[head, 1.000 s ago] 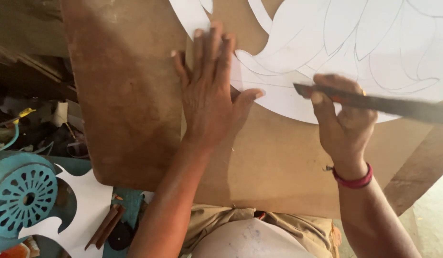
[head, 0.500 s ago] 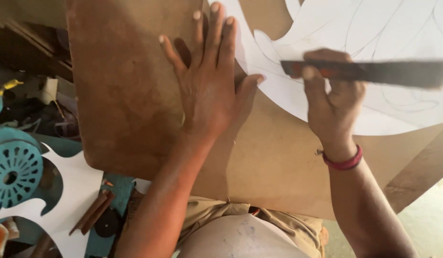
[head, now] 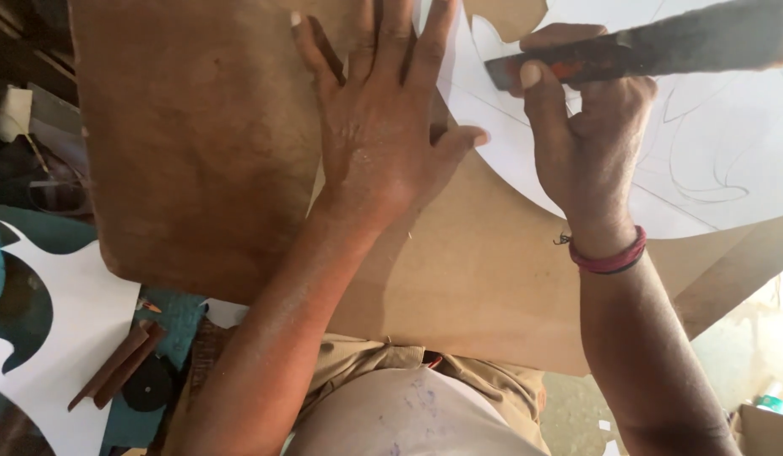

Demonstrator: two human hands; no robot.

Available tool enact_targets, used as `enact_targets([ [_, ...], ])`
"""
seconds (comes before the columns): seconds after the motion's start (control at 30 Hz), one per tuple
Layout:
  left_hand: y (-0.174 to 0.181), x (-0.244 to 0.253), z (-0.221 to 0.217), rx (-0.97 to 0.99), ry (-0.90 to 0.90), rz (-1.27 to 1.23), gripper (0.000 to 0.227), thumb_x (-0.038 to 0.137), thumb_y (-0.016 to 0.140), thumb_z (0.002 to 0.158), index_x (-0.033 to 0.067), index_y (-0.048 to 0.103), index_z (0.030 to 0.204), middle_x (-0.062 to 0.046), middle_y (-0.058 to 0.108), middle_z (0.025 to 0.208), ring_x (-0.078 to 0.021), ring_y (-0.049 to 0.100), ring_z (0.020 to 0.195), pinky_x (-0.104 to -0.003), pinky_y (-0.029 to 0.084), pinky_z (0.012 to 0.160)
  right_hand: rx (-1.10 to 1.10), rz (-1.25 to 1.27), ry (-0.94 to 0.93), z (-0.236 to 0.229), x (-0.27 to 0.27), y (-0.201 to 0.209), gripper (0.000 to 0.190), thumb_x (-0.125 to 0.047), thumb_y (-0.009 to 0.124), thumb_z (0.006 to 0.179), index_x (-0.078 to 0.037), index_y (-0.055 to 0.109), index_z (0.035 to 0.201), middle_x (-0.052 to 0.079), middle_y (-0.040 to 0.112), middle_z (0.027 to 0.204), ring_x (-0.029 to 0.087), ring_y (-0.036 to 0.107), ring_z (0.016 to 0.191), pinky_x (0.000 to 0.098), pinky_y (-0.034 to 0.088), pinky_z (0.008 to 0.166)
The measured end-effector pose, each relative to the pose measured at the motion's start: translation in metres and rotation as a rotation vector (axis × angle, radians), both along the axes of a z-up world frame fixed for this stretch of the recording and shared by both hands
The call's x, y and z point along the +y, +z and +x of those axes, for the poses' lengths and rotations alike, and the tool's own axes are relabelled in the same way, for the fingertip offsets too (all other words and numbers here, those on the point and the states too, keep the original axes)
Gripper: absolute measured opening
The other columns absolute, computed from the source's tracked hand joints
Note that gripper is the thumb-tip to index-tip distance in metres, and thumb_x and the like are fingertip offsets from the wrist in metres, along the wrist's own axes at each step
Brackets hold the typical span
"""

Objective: Cutting out intricate leaf-like patterns from a circular white sheet using a flat metal blade tool.

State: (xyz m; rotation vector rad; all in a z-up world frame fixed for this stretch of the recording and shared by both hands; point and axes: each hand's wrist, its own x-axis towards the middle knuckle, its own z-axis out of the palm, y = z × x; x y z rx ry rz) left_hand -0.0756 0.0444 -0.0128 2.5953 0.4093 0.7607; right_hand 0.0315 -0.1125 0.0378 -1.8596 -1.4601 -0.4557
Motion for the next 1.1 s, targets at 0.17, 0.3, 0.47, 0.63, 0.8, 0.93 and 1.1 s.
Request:
enact_targets([
  [0.17, -0.001, 0.0, 0.0, 0.0, -0.011, -0.006, 0.116, 0.067, 0.087, 0.082, 0.0169, 0.023, 0.165, -0.016, 0.02, 0.171, -0.036, 0.013, 0.161, -0.078, 0.001, 0.122, -0.003, -0.021, 0.0, -0.002, 0.002, 0.001, 0.007, 0.004, 0.059, 0.113, 0.007, 0.065, 0.109, 0.012, 0.072, 0.11, 0.018, 0.073, 0.087, 0.0291, 0.056, 0.077],
  [0.3, -0.01, -0.001, 0.003, -0.064, 0.005, 0.028, 0.115, 0.067, 0.088, 0.08, 0.0184, 0.026, 0.163, -0.017, 0.025, 0.169, -0.0374, 0.016, 0.158, -0.078, 0.003, 0.12, 0.004, -0.02, 0.026, 0.0, 0.003, 0.006, 0.004, 0.003, 0.058, 0.111, 0.003, 0.062, 0.11, 0.012, 0.071, 0.113, 0.02, 0.073, 0.088, 0.0288, 0.055, 0.072],
  [0.47, -0.025, -0.001, 0.008, -0.207, 0.026, 0.077, 0.115, 0.073, 0.091, 0.077, 0.0212, 0.033, 0.161, -0.012, 0.043, 0.156, -0.0352, 0.035, 0.151, -0.08, 0.013, 0.123, -0.345, -0.31, -0.042, -0.005, 0.006, 0.028, 0.008, 0.003, 0.063, 0.114, 0.002, 0.067, 0.108, 0.011, 0.072, 0.1, 0.028, 0.071, 0.084, 0.0362, 0.053, 0.075],
  [0.63, -0.024, -0.002, 0.01, -0.24, 0.017, 0.036, 0.115, 0.068, 0.093, 0.074, 0.0181, 0.033, 0.158, -0.014, 0.047, 0.15, -0.0359, 0.042, 0.143, -0.083, 0.015, 0.118, -0.292, -0.376, 0.024, 0.0, 0.006, 0.038, 0.008, 0.007, 0.06, 0.112, 0.006, 0.067, 0.107, 0.013, 0.072, 0.099, 0.025, 0.071, 0.078, 0.0329, 0.052, 0.071],
  [0.8, -0.022, -0.002, 0.011, -0.284, 0.034, 0.047, 0.117, 0.069, 0.093, 0.067, 0.0173, 0.034, 0.154, -0.015, 0.048, 0.148, -0.0365, 0.043, 0.139, -0.083, 0.017, 0.113, -0.288, -0.406, 0.034, -0.004, 0.008, 0.042, 0.009, 0.01, 0.058, 0.107, 0.009, 0.067, 0.104, 0.015, 0.073, 0.1, 0.025, 0.071, 0.078, 0.0325, 0.053, 0.072],
  [0.93, -0.026, -0.003, 0.013, -0.29, 0.037, 0.052, 0.117, 0.068, 0.093, 0.068, 0.0181, 0.034, 0.155, -0.013, 0.05, 0.146, -0.035, 0.044, 0.14, -0.083, 0.017, 0.114, -0.287, -0.436, 0.01, -0.004, 0.004, 0.043, 0.009, 0.008, 0.062, 0.109, 0.008, 0.067, 0.102, 0.015, 0.072, 0.101, 0.027, 0.072, 0.082, 0.0331, 0.054, 0.07],
  [1.1, -0.025, -0.003, 0.012, -0.284, 0.034, 0.047, 0.116, 0.067, 0.094, 0.068, 0.0169, 0.036, 0.155, -0.012, 0.051, 0.145, -0.0353, 0.044, 0.139, -0.083, 0.017, 0.114, -0.229, -0.437, 0.037, -0.007, 0.005, 0.046, 0.01, 0.013, 0.057, 0.109, 0.01, 0.067, 0.106, 0.017, 0.072, 0.104, 0.024, 0.074, 0.084, 0.0314, 0.056, 0.076],
])
